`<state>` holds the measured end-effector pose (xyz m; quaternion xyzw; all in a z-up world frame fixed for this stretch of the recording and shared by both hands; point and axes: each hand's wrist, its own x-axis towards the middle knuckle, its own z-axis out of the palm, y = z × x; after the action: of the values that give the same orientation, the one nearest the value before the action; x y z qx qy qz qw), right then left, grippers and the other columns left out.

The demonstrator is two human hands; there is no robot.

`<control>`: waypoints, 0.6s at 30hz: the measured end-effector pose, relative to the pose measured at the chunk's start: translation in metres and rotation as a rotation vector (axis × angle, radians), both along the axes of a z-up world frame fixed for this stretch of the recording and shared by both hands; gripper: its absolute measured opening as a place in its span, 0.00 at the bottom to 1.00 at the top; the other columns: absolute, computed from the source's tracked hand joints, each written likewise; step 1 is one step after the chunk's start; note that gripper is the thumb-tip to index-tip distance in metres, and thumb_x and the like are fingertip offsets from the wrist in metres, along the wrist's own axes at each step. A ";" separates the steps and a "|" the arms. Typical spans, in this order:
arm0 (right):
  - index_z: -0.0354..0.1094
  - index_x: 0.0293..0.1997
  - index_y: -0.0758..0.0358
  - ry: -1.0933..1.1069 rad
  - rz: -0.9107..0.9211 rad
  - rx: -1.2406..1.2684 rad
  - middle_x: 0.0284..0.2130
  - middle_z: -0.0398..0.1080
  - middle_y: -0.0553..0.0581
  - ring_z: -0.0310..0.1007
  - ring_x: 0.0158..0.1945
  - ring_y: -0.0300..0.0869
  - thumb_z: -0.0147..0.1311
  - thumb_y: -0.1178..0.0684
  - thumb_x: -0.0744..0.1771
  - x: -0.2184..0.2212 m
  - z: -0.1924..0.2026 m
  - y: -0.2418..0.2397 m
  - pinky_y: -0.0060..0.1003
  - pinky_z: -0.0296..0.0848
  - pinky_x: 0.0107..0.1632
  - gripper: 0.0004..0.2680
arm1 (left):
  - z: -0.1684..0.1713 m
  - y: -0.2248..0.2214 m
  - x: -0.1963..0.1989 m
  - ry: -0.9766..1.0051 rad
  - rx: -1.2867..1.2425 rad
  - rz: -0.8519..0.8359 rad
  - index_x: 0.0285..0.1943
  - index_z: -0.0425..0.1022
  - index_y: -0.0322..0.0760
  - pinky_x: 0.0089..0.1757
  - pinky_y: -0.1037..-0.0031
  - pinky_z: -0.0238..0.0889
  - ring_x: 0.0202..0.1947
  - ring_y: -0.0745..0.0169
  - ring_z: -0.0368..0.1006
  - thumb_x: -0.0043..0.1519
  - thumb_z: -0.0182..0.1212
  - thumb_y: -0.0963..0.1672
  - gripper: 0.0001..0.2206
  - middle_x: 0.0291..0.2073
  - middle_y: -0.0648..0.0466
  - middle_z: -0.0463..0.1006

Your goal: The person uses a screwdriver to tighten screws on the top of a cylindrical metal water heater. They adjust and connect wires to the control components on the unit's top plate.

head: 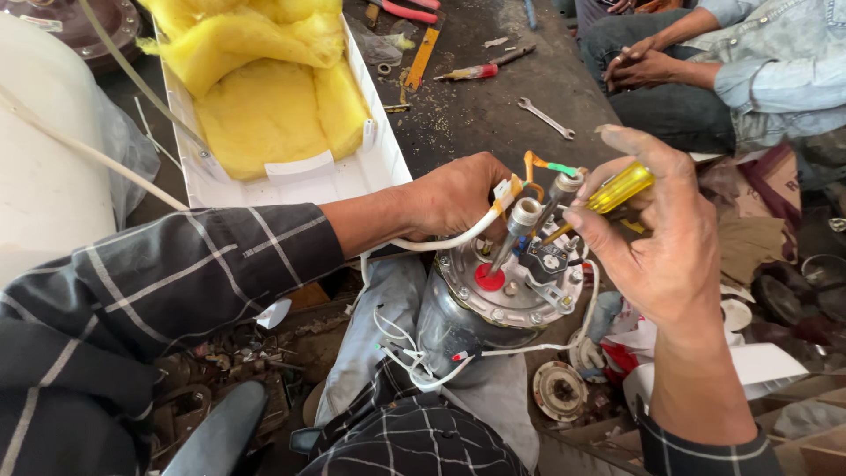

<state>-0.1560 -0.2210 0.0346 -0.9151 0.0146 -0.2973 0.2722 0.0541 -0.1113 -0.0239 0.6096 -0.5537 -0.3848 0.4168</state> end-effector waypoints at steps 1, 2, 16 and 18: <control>0.52 0.71 0.67 -0.002 -0.012 0.009 0.40 0.73 0.59 0.76 0.43 0.37 0.63 0.64 0.69 -0.001 -0.001 0.000 0.28 0.76 0.48 0.24 | 0.000 0.000 0.002 -0.032 -0.007 -0.019 0.34 0.82 0.33 0.33 0.74 0.68 0.28 0.71 0.75 0.46 0.70 0.39 0.08 0.25 0.56 0.82; 0.52 0.71 0.67 -0.004 -0.022 0.017 0.41 0.73 0.59 0.75 0.43 0.37 0.62 0.65 0.69 -0.003 -0.002 0.000 0.28 0.76 0.48 0.23 | -0.001 0.000 0.005 0.023 -0.041 -0.086 0.36 0.82 0.34 0.33 0.74 0.68 0.28 0.72 0.74 0.47 0.68 0.39 0.09 0.26 0.57 0.82; 0.57 0.64 0.65 -0.219 0.037 0.158 0.36 0.76 0.56 0.74 0.34 0.36 0.53 0.63 0.71 0.000 0.002 0.011 0.29 0.74 0.36 0.14 | -0.011 -0.002 0.012 -0.040 -0.134 -0.173 0.40 0.80 0.31 0.36 0.70 0.70 0.32 0.67 0.77 0.52 0.69 0.41 0.10 0.30 0.51 0.84; 0.65 0.58 0.62 -0.118 -0.025 -0.013 0.40 0.76 0.55 0.77 0.38 0.37 0.53 0.60 0.72 -0.014 0.008 0.015 0.31 0.76 0.40 0.08 | -0.009 -0.001 0.011 -0.087 -0.095 -0.112 0.40 0.81 0.32 0.36 0.70 0.71 0.31 0.66 0.79 0.50 0.70 0.42 0.11 0.30 0.51 0.84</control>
<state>-0.1702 -0.2057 0.0430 -0.8974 0.0079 -0.3543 0.2628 0.0646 -0.1122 -0.0333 0.5735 -0.6218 -0.3541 0.3988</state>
